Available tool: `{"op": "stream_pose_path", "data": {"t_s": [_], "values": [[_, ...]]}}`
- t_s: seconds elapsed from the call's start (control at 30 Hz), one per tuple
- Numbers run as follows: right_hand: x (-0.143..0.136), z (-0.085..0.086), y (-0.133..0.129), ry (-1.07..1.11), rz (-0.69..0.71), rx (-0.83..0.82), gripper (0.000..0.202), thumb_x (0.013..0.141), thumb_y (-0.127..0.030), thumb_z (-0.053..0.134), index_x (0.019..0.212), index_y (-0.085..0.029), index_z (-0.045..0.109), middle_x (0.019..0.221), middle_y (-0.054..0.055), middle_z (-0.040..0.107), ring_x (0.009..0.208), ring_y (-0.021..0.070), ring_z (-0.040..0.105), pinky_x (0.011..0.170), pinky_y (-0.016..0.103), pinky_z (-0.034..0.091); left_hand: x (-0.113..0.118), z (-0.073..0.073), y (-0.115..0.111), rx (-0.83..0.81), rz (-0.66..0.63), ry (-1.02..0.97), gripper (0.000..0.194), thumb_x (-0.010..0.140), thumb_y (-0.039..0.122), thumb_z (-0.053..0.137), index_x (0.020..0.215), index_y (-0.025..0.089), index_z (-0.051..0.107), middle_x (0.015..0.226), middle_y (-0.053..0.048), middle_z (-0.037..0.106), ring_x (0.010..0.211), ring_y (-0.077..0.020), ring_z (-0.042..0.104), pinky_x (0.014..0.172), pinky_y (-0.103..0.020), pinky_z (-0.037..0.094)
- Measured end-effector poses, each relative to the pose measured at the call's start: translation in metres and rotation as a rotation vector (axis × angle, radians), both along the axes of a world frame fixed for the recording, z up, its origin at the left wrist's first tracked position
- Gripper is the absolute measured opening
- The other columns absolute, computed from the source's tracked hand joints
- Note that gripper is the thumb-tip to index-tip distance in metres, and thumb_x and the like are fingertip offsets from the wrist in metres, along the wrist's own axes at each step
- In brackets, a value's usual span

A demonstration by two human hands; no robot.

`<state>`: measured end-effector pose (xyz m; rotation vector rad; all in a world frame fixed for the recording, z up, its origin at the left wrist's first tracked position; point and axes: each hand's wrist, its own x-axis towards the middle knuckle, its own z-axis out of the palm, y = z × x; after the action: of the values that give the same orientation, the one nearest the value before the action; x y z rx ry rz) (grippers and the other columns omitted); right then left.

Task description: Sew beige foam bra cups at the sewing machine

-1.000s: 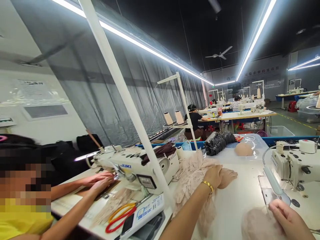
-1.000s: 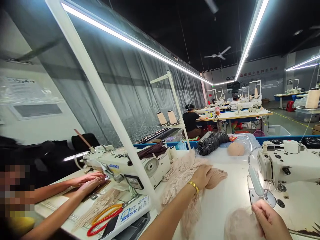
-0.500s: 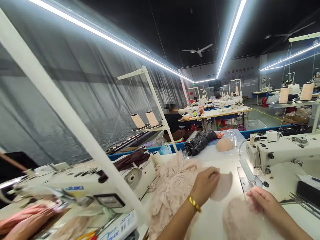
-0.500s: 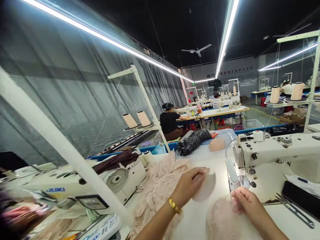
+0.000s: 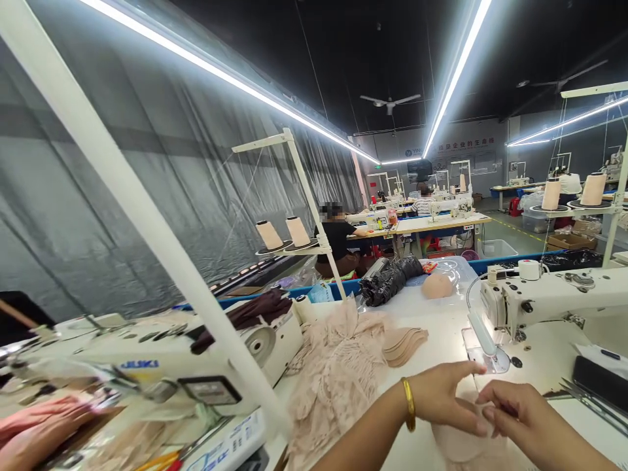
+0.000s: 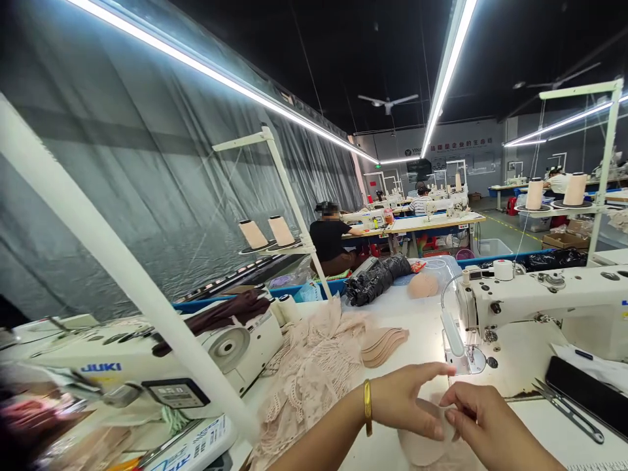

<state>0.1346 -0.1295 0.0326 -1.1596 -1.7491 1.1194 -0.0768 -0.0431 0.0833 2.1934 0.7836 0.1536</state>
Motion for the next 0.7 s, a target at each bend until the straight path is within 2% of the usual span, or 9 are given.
{"op": "stream_pose_path", "data": {"t_s": [0.03,0.1,0.17,0.27,0.37,0.47,0.53,0.63,0.7], "values": [[0.0,0.01,-0.003,-0.078,0.044,0.034,0.034,0.102,-0.049,0.056,0.089,-0.023,0.073,0.079,0.001,0.071,0.077,0.0212,0.067,0.072,0.031,0.045,0.002,0.005,0.001,-0.127,-0.08,-0.008,0.099,0.059,0.055,0.098,0.147,0.029,0.059,0.15,-0.008,0.064,0.141,-0.0369,0.056,0.121,-0.049,0.039],[0.002,0.031,-0.008,-0.2,0.096,0.077,0.031,0.103,-0.044,0.051,0.091,-0.024,0.072,0.087,0.002,0.075,0.08,0.0215,0.068,0.073,0.031,0.046,0.005,0.013,0.003,-0.331,-0.168,-0.038,0.092,0.052,0.062,0.099,0.129,0.027,0.066,0.13,-0.005,0.071,0.13,-0.0349,0.061,0.117,-0.048,0.04],[0.005,0.047,-0.009,-0.291,0.089,0.097,0.028,0.103,-0.039,0.05,0.096,-0.027,0.074,0.089,0.001,0.077,0.079,0.0212,0.069,0.073,0.031,0.048,0.005,0.015,0.005,-0.385,-0.166,-0.076,0.079,0.046,0.065,0.1,0.105,0.024,0.066,0.104,0.001,0.068,0.108,-0.0266,0.063,0.103,-0.04,0.046],[0.011,0.06,-0.004,-0.44,0.025,0.283,0.028,0.106,-0.032,0.048,0.099,-0.029,0.075,0.083,0.001,0.078,0.074,0.0203,0.07,0.068,0.029,0.049,-0.001,0.017,0.008,-0.307,-0.11,-0.138,0.064,0.056,0.066,0.095,0.084,0.022,0.058,0.08,0.006,0.055,0.078,-0.0146,0.05,0.073,-0.027,0.042],[0.014,0.06,0.005,-0.537,-0.11,0.73,0.029,0.104,-0.02,0.048,0.104,-0.027,0.076,0.086,0.004,0.081,0.072,0.0201,0.073,0.063,0.028,0.05,-0.011,0.022,0.008,0.009,0.01,-0.216,0.046,0.078,0.055,0.08,0.075,0.022,0.048,0.068,0.008,0.044,0.062,-0.0106,0.038,0.056,-0.024,0.032],[0.008,0.048,0.013,-0.545,-0.278,1.165,0.035,0.098,-0.007,0.049,0.118,-0.024,0.072,0.094,0.007,0.084,0.073,0.0201,0.077,0.064,0.028,0.055,-0.022,0.024,0.002,0.412,0.172,-0.252,0.029,0.086,0.032,0.069,0.074,0.023,0.044,0.067,0.006,0.044,0.064,-0.0126,0.041,0.061,-0.027,0.034],[0.004,0.028,0.019,-0.513,-0.33,1.278,0.041,0.097,-0.002,0.051,0.127,-0.023,0.069,0.103,0.008,0.086,0.083,0.0202,0.081,0.072,0.029,0.059,-0.028,0.014,-0.003,0.531,0.218,-0.244,0.023,0.086,0.02,0.065,0.075,0.022,0.045,0.07,0.004,0.048,0.069,-0.0154,0.045,0.068,-0.03,0.037],[0.002,-0.016,0.029,-0.445,-0.269,1.137,0.042,0.1,-0.005,0.049,0.127,-0.027,0.073,0.12,0.008,0.084,0.098,0.0216,0.082,0.083,0.03,0.063,-0.035,-0.022,-0.007,0.823,0.135,-0.035,0.015,0.093,0.018,0.065,0.083,0.022,0.054,0.08,-0.002,0.06,0.077,-0.0202,0.056,0.07,-0.032,0.04],[0.008,-0.044,0.036,-0.435,-0.146,0.837,0.033,0.103,-0.019,0.054,0.122,-0.031,0.078,0.121,0.004,0.084,0.1,0.0229,0.082,0.085,0.031,0.065,-0.033,-0.051,-0.006,1.026,-0.055,0.177,0.027,0.094,0.041,0.075,0.088,0.021,0.059,0.087,-0.004,0.066,0.079,-0.0227,0.061,0.065,-0.032,0.042]]}}
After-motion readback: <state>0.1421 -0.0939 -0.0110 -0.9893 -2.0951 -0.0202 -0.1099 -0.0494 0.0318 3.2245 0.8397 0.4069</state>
